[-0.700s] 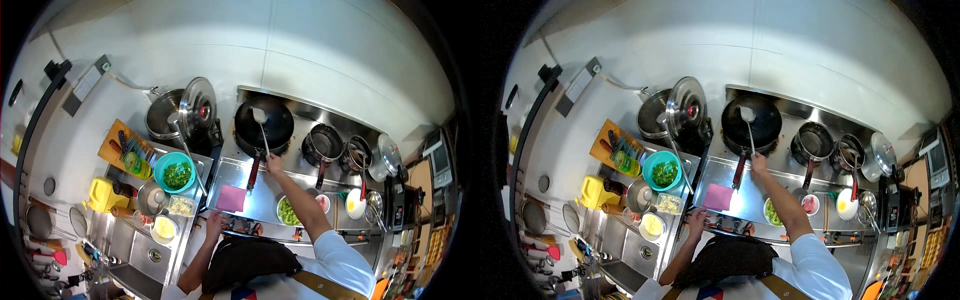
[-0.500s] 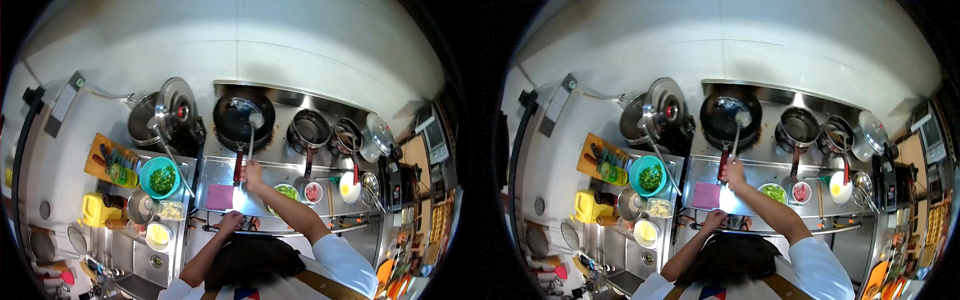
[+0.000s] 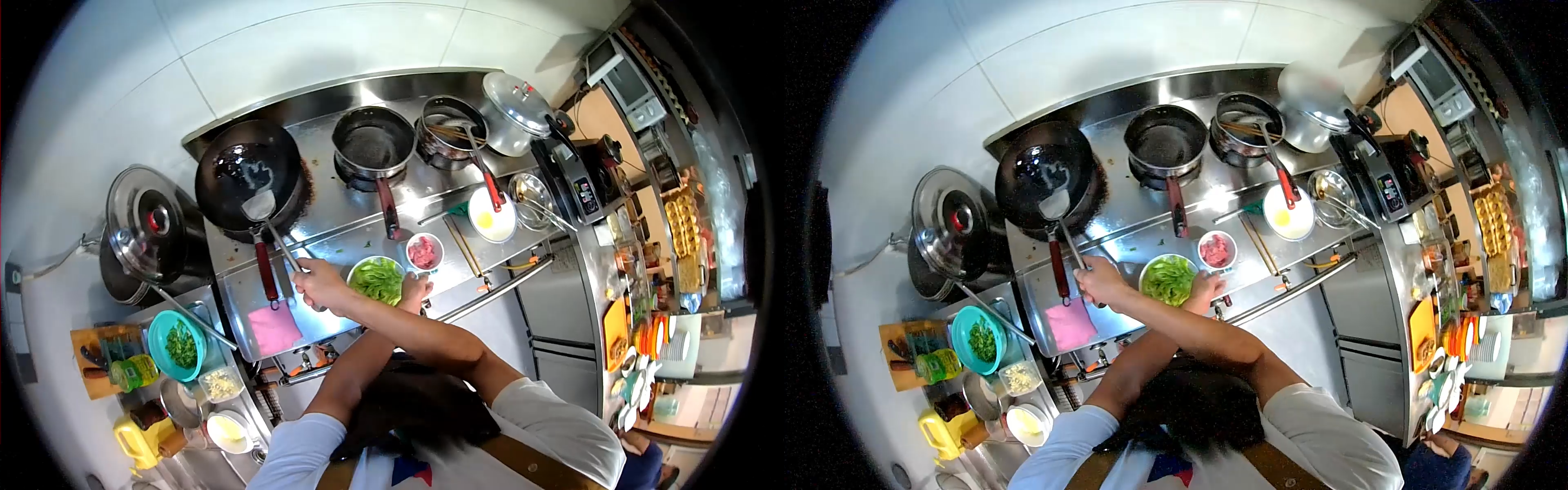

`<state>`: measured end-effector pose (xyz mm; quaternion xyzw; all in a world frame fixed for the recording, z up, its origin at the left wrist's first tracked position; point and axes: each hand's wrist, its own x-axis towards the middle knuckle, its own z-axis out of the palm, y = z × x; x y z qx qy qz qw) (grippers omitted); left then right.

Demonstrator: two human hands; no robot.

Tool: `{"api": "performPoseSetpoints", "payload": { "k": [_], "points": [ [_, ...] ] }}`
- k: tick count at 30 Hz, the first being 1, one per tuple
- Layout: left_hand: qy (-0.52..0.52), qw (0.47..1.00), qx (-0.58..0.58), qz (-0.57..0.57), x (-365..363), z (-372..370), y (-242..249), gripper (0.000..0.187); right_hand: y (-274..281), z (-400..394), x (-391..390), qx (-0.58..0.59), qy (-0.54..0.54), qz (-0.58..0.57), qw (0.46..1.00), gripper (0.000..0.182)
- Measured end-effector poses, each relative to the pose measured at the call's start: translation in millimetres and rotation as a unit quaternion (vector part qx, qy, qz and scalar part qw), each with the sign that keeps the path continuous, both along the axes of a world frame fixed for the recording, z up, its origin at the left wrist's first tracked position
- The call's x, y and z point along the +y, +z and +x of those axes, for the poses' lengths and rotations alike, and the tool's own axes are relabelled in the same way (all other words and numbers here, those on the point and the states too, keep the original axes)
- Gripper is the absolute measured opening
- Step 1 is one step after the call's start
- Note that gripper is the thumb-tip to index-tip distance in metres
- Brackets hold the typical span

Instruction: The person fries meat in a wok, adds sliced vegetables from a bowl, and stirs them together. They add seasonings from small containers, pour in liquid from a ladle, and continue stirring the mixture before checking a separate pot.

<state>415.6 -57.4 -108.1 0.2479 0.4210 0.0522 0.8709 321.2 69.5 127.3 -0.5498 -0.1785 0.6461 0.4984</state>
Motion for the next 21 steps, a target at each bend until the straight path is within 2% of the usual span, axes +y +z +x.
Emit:
{"api": "performPoseSetpoints", "payload": {
  "k": [1, 3, 4, 5, 6, 7, 8, 10, 11, 12, 13, 14, 15, 16, 17, 18, 19, 20, 21],
  "points": [
    [-0.005, 1.0, -0.002, -0.002, -6.2, 12.1, 3.8, 0.028, -4.3, 5.5, -1.9, -0.019, 0.007, 0.012, 1.0, 0.019],
    [0.202, 0.975, 0.037, 0.086, -10.7, 34.9, 3.5, 0.038, -4.8, 17.0, -4.2, -0.04, 0.013, 0.006, 0.999, 0.018],
    [0.204, 0.974, 0.033, 0.087, -14.1, 42.8, -15.0, 0.038, -3.0, 23.1, -4.3, -0.059, 0.024, 0.002, 0.998, 0.017],
    [0.155, 0.954, 0.085, 0.241, -17.7, 47.6, -37.2, 0.042, -0.1, 29.9, -3.7, -0.073, 0.024, -0.005, 0.997, 0.016],
    [0.103, 0.905, 0.136, 0.39, -11.1, 49.7, -32.7, 0.046, 1.2, 37.6, -2.2, -0.076, 0.029, -0.001, 0.997, 0.016],
    [0.098, 0.932, 0.107, 0.331, -4.7, 48.3, -28.4, 0.048, 2.8, 45.0, -0.3, -0.092, 0.035, -0.011, 0.995, 0.022],
    [0.107, 0.93, 0.107, 0.335, -0.9, 49.2, -14.2, 0.048, 3.4, 52.0, 3.2, -0.109, 0.043, -0.02, 0.993, 0.027],
    [0.048, 0.956, 0.1, 0.272, -1.1, 47.5, 11.6, 0.044, 15.1, 69.7, 14.4, -0.195, 0.089, -0.043, 0.976, 0.024],
    [0.025, 0.965, 0.101, 0.239, -1.5, 42.4, 20.7, 0.042, 8.3, 82.5, 24.9, -0.27, 0.131, -0.019, 0.954, 0.028],
    [0.006, 0.973, 0.104, 0.206, 0.2, 33.9, 27.1, 0.04, 24.9, 97.1, 31.0, -0.303, 0.18, -0.001, 0.936, 0.028],
    [-0.009, 0.979, 0.108, 0.173, 4.9, 22.4, 33.6, 0.038, 23.0, 111.0, 46.6, -0.404, 0.237, 0.026, 0.883, 0.025],
    [-0.023, 0.984, 0.11, 0.139, 10.9, 6.6, 38.5, 0.036, 39.0, 117.7, 56.6, -0.402, 0.256, -0.008, 0.879, 0.021],
    [-0.008, 0.985, 0.089, 0.151, 11.2, -12.5, 42.6, 0.038, -8.9, 148.1, 75.3, -0.42, 0.352, 0.192, 0.814, 0.017],
    [0.003, 0.984, 0.064, 0.164, 8.6, -29.8, 48.4, 0.039, 0.0, 155.8, 87.7, -0.473, 0.407, 0.161, 0.764, 0.016],
    [0.017, 0.991, 0.017, 0.133, 10.7, -51.5, 62.6, 0.042, 28.6, 147.0, 90.4, -0.385, 0.342, 0.005, 0.857, 0.016],
    [0.029, 0.994, -0.034, 0.104, 16.4, -76.3, 79.6, 0.044, 31.8, 147.8, 97.4, -0.361, 0.344, -0.063, 0.864, 0.013],
    [0.012, 0.998, -0.043, 0.051, 21.9, -96.9, 83.4, 0.05, 24.5, 144.1, 103.3, -0.362, 0.333, -0.085, 0.867, 0.012],
    [-0.001, 0.998, -0.049, 0.039, 24.0, -112.2, 66.1, 0.054, 13.7, 138.0, 105.8, -0.362, 0.32, -0.107, 0.869, 0.013],
    [0.013, 0.999, -0.016, 0.036, 27.0, -130.5, 72.4, 0.057, -28.5, 143.0, 113.0, -0.352, 0.317, -0.062, 0.879, 0.013]
  ]
}}
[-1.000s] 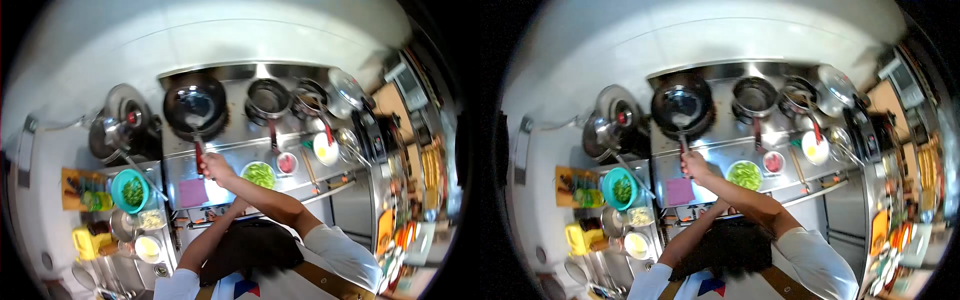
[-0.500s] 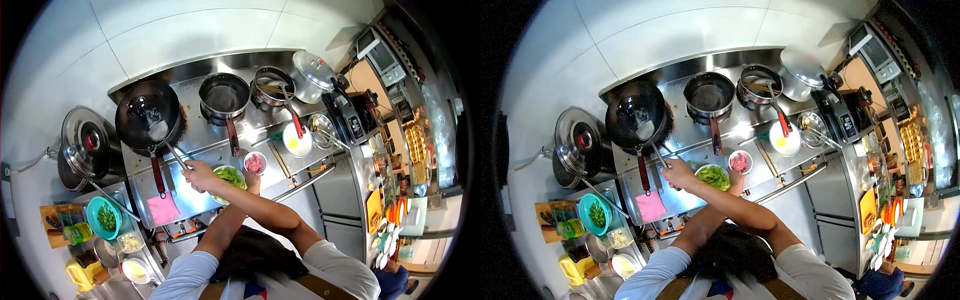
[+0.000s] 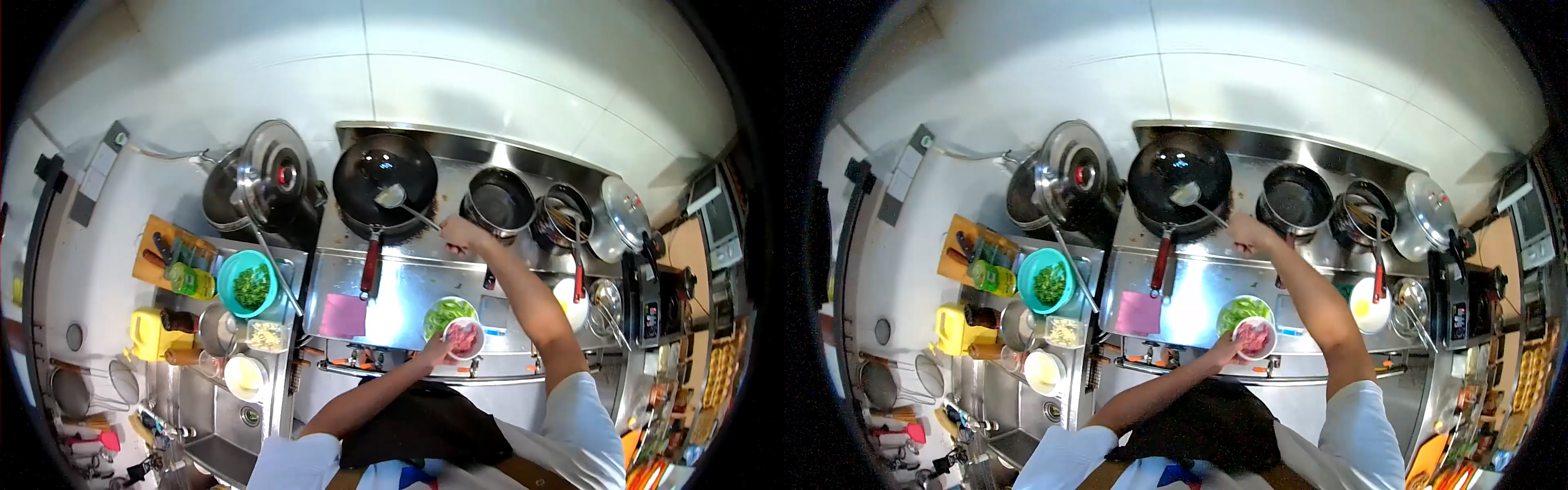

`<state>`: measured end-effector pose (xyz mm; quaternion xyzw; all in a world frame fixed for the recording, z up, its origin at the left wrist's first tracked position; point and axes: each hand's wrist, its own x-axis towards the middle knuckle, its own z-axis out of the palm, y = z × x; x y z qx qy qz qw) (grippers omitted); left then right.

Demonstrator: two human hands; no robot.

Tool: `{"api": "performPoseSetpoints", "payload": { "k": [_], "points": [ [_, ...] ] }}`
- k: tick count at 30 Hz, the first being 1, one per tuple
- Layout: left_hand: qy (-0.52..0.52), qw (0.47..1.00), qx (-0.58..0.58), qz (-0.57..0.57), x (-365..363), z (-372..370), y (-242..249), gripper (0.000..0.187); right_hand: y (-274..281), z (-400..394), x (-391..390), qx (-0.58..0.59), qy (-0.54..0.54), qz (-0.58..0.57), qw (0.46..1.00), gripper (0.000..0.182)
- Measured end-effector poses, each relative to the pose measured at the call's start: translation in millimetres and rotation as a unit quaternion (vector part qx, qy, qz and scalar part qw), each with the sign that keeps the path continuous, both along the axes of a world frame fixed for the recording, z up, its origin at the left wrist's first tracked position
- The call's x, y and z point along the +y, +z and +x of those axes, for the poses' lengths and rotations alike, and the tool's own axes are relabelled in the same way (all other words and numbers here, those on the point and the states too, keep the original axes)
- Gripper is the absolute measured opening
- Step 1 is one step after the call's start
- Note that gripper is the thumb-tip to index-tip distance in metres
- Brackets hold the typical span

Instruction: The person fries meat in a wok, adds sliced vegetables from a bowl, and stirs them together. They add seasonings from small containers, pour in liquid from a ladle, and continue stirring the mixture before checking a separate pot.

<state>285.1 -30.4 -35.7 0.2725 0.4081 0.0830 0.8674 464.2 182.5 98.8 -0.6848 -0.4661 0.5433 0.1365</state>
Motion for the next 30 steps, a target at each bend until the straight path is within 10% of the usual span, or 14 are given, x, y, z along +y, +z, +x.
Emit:
{"api": "performPoseSetpoints", "payload": {
  "k": [9, 17, 21, 26, 30],
  "points": [
    [0.178, 0.98, 0.028, 0.079, 39.9, -190.3, 66.5, 0.043, -89.8, -38.1, 15.0, -0.186, -0.102, 0.229, 0.95, 0.033],
    [0.294, 0.932, -0.003, 0.214, 119.0, -252.5, 91.9, 0.037, 76.4, 33.5, -31.1, -0.371, 0.121, 0.167, 0.905, 0.032],
    [0.277, 0.929, 0.054, 0.24, 196.0, -227.1, 110.9, 0.041, 65.2, 31.3, -56.3, -0.489, 0.1, 0.184, 0.847, 0.028],
    [0.226, 0.876, 0.157, 0.396, 294.8, -162.4, 124.7, 0.043, -8.5, -9.1, -93.6, -0.159, -0.091, 0.123, 0.975, 0.02],
    [0.127, 0.696, 0.358, 0.609, 357.5, -108.4, 116.2, 0.055, -30.2, -60.1, -116.7, 0.051, -0.208, 0.104, 0.971, 0.024]
  ]
}}
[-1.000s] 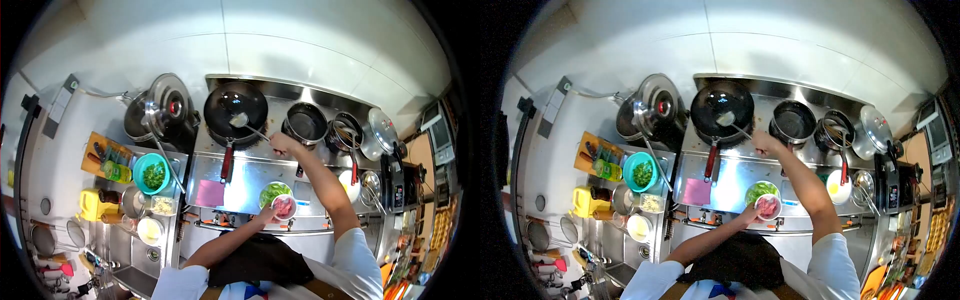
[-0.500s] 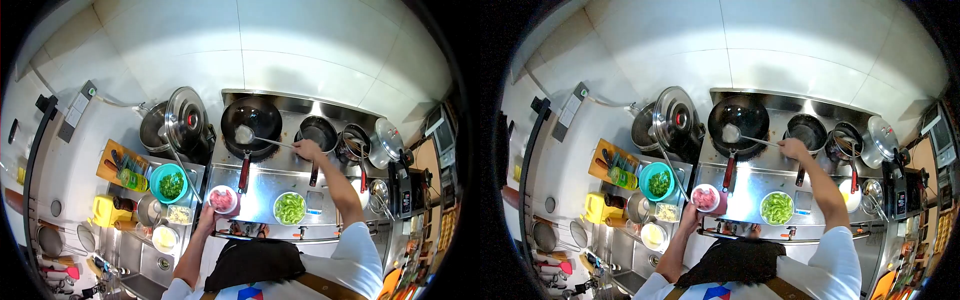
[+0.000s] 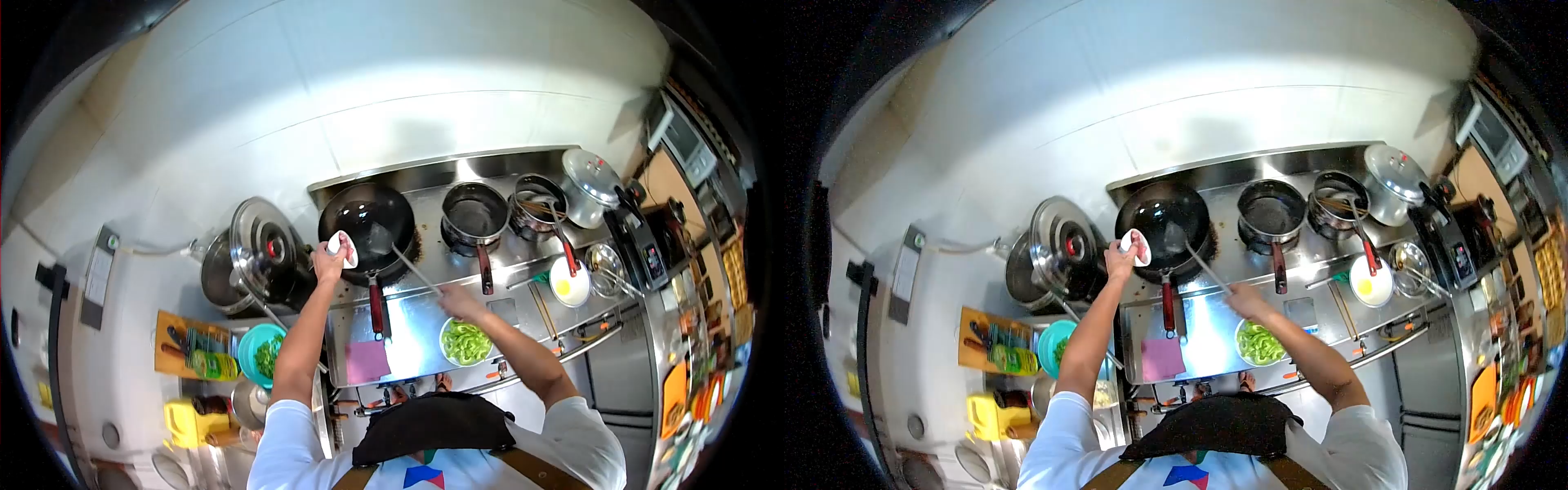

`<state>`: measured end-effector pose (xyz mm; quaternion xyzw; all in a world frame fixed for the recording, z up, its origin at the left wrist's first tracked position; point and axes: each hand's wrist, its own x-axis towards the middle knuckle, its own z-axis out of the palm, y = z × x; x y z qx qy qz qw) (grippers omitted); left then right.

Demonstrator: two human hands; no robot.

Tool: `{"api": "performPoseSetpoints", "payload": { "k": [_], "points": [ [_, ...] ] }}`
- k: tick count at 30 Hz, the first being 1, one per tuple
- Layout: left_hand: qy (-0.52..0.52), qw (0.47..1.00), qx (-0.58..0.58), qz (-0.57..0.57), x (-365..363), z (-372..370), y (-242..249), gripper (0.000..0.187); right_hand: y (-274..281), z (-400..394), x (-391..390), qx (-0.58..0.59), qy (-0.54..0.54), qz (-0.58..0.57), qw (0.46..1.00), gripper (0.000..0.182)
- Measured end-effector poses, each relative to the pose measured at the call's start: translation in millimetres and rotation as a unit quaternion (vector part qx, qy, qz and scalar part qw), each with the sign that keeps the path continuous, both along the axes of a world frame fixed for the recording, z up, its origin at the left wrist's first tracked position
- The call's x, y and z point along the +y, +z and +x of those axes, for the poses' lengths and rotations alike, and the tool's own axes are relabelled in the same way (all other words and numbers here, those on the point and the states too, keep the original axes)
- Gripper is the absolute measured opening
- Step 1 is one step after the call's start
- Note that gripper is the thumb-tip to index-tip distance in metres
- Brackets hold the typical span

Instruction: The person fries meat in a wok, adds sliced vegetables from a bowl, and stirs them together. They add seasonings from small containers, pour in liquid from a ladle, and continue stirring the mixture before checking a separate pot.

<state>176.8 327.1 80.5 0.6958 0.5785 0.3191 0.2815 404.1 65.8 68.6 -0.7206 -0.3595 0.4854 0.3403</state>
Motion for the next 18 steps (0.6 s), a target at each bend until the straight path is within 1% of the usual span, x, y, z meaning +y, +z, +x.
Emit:
{"api": "performPoseSetpoints", "payload": {
  "k": [1, 2, 3, 5, 6, 8, 9, 10, 11, 12, 13, 14, 15, 16, 17, 18],
  "points": [
    [0.015, 0.996, 0.074, 0.041, 8.3, 16.7, 0.0, 0.056, 20.0, -14.6, -4.6, 0.083, -0.012, -0.004, 0.996, 0.02],
    [-0.024, 0.998, 0.026, -0.044, 24.1, 28.7, -7.8, 0.059, 27.2, -24.4, -5.3, 0.171, -0.032, -0.01, 0.985, 0.015],
    [-0.016, 0.993, 0.12, 0.014, 17.5, 41.9, 7.4, 0.064, 29.6, -32.5, -4.2, 0.259, -0.05, -0.014, 0.964, 0.011],
    [-0.061, 0.962, 0.239, 0.115, 19.8, 61.8, 13.0, 0.063, 25.6, -41.9, 6.3, 0.331, -0.068, -0.016, 0.941, 0.012],
    [-0.07, 0.961, 0.241, 0.117, 22.5, 68.9, 12.6, 0.063, 22.9, -44.0, 13.0, 0.344, -0.076, -0.007, 0.936, 0.012],
    [-0.123, 0.936, 0.261, 0.199, 29.7, 75.4, 11.6, 0.06, 18.0, -45.0, 24.6, 0.334, -0.095, -0.006, 0.938, 0.013],
    [-0.125, 0.936, 0.263, 0.198, 32.6, 76.8, 13.0, 0.06, 17.0, -44.3, 29.0, 0.322, -0.106, -0.009, 0.941, 0.014],
    [-0.109, 0.943, 0.224, 0.219, 36.2, 76.7, 14.2, 0.06, 16.0, -43.0, 32.8, 0.297, -0.099, 0.002, 0.95, 0.017],
    [-0.089, 0.949, 0.185, 0.24, 38.8, 73.1, 15.0, 0.059, 15.0, -43.5, 32.6, 0.298, -0.096, -0.003, 0.95, 0.017],
    [-0.077, 0.963, 0.139, 0.216, 44.3, 65.8, 13.7, 0.059, 18.6, -42.6, 32.0, 0.184, -0.076, 0.009, 0.98, 0.018],
    [-0.051, 0.977, 0.087, 0.19, 50.4, 56.2, 11.4, 0.059, 19.6, -42.2, 31.0, 0.068, -0.052, 0.023, 0.996, 0.02],
    [-0.033, 0.989, 0.031, 0.144, 54.2, 43.7, 8.4, 0.058, -9.8, -36.4, 33.6, -0.217, 0.027, 0.139, 0.966, 0.023],
    [-0.014, 0.995, -0.026, 0.099, 56.4, 30.4, 7.8, 0.058, -1.2, -34.4, 30.9, -0.218, 0.04, 0.14, 0.965, 0.023],
    [-0.013, 0.996, -0.077, 0.047, 55.5, 15.0, 7.5, 0.056, 23.3, -34.3, 26.6, -0.287, 0.056, 0.094, 0.952, 0.025],
    [0.002, 0.996, -0.079, 0.046, 54.0, -0.1, 2.2, 0.056, 39.1, -34.3, 27.2, -0.356, 0.071, 0.048, 0.931, 0.029],
    [-0.008, 0.975, -0.22, -0.03, 52.7, -14.1, -6.1, 0.055, 42.9, -33.1, 32.8, -0.357, 0.086, 0.051, 0.929, 0.029]
  ]
}}
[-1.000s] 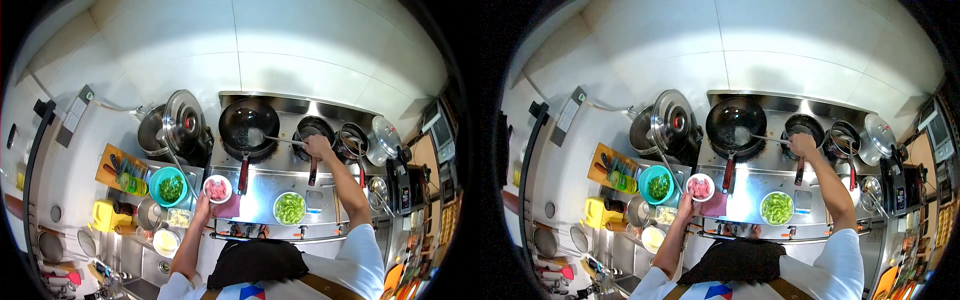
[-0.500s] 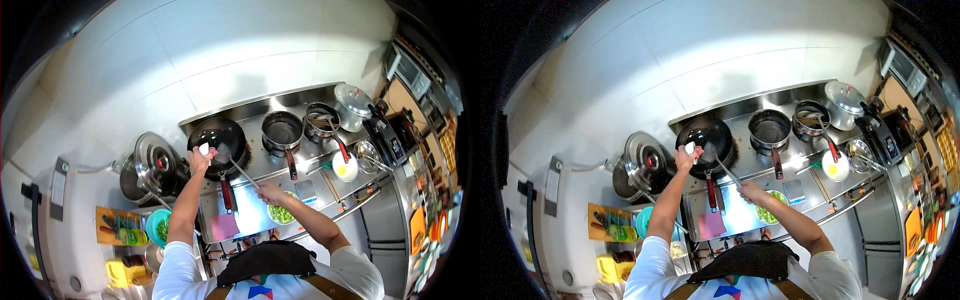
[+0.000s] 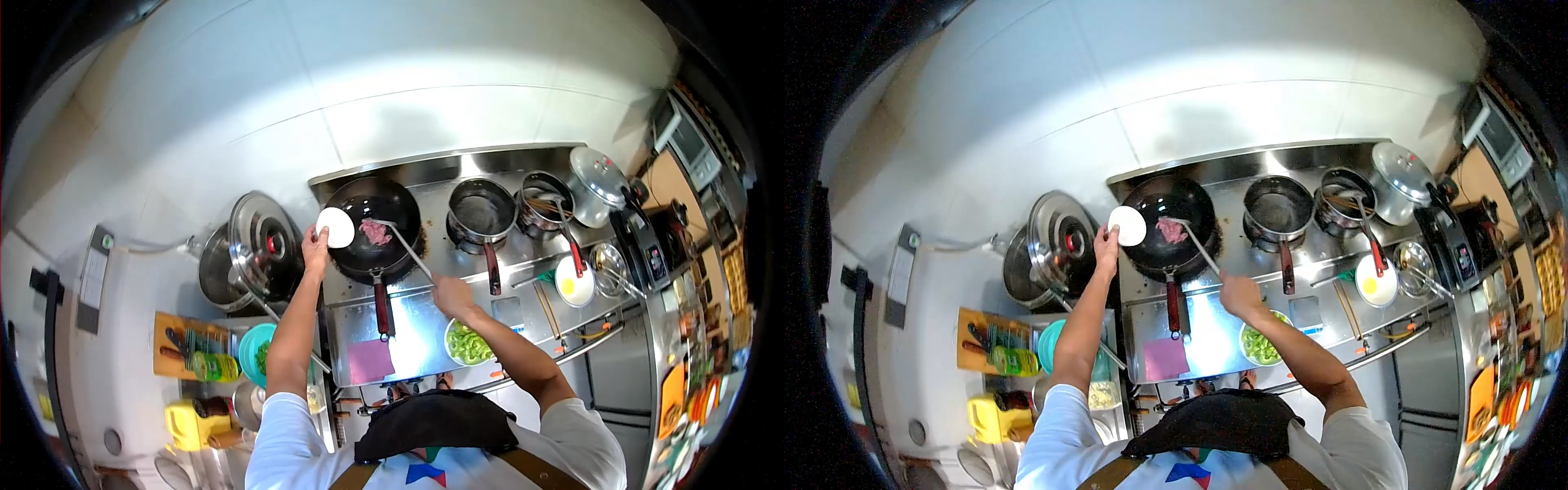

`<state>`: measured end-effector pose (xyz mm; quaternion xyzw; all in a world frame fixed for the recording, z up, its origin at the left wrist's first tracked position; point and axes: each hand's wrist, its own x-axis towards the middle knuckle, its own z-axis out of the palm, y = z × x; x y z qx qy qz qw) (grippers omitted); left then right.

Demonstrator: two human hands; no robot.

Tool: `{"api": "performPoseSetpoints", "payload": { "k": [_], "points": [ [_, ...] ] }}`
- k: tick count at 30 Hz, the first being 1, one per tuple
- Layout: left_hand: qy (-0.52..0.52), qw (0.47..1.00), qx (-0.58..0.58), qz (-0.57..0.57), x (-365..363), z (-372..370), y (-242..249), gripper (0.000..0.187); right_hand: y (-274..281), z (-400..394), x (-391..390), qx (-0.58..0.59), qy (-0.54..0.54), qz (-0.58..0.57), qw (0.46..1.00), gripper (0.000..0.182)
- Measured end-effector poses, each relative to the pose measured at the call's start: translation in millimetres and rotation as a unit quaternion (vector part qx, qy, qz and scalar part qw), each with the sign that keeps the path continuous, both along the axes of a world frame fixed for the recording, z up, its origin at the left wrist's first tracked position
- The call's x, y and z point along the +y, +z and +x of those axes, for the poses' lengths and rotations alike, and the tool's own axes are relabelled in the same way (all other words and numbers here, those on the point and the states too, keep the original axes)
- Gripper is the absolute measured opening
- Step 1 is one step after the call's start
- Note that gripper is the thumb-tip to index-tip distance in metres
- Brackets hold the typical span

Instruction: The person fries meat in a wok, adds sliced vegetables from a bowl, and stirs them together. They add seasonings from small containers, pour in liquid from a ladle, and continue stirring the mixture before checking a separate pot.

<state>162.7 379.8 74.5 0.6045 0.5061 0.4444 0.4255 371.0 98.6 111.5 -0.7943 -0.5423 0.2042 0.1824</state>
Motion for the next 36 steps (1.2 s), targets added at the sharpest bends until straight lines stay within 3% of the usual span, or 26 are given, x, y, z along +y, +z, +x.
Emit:
{"api": "performPoseSetpoints", "payload": {
  "k": [1, 2, 5, 9, 11, 13, 15, 17, 21, 23, 25, 29, 31, 32, 36],
  "points": [
    [-0.023, 0.987, -0.145, -0.069, -2.2, -13.5, -8.0, 0.054, 3.6, 0.5, 5.8, -0.025, 0.006, -0.024, 0.999, 0.032],
    [-0.042, 0.976, -0.197, -0.078, -4.8, -26.6, -15.8, 0.047, 6.9, -1.0, 11.6, -0.05, 0.012, -0.048, 0.998, 0.035],
    [-0.037, 0.948, -0.297, -0.108, -41.9, -51.4, 2.6, 0.041, -15.6, -9.2, 38.0, -0.086, 0.048, -0.074, 0.992, 0.04],
    [-0.018, 0.931, -0.348, -0.111, -82.3, -86.7, -6.6, 0.038, -24.9, -18.8, 42.5, -0.064, 0.036, -0.059, 0.996, 0.041],
    [0.035, 0.937, -0.325, -0.125, -110.0, -105.2, -18.2, 0.037, -23.6, -0.7, 33.2, -0.088, 0.153, -0.061, 0.982, 0.043],
    [0.073, 0.931, -0.341, -0.108, -142.2, -117.8, -43.4, 0.035, -3.5, 9.6, 25.0, -0.119, 0.147, -0.073, 0.979, 0.041],
    [0.093, 0.947, -0.275, -0.137, -174.4, -129.5, -80.5, 0.035, 3.2, 8.7, 20.0, -0.144, 0.132, -0.092, 0.976, 0.04],
    [0.099, 0.927, -0.312, -0.185, -210.0, -121.7, -98.7, 0.032, -2.2, 8.8, 30.3, -0.143, 0.073, -0.114, 0.98, 0.037],
    [0.084, 0.916, -0.272, -0.281, -267.6, -103.5, -164.8, 0.036, 26.4, 14.8, 14.3, -0.148, 0.153, -0.081, 0.974, 0.033],
    [0.092, 0.914, -0.306, -0.25, -292.8, -80.4, -156.7, 0.034, 50.2, 5.6, 9.8, -0.165, 0.144, -0.093, 0.971, 0.032],
    [0.002, 0.898, -0.248, -0.363, -308.0, -66.7, -159.3, 0.031, 55.2, -4.8, 11.4, -0.175, 0.059, -0.093, 0.978, 0.032],
    [-0.065, 0.87, -0.262, -0.412, -320.7, -28.6, -173.1, 0.029, -6.0, -2.4, 46.5, -0.143, 0.032, -0.066, 0.987, 0.034],
    [-0.087, 0.887, -0.225, -0.395, -321.4, -15.4, -180.2, 0.04, -17.8, -5.6, 53.5, -0.139, 0.104, -0.068, 0.983, 0.032],
    [-0.117, 0.915, -0.149, -0.356, -320.5, -15.0, -185.0, 0.042, -20.7, 0.3, 53.0, -0.149, 0.151, -0.075, 0.974, 0.03],
    [-0.041, 0.851, -0.296, -0.432, -318.3, -1.8, -215.9, 0.044, 55.7, 11.7, 24.5, -0.168, 0.172, -0.105, 0.965, 0.029]
  ]
}}
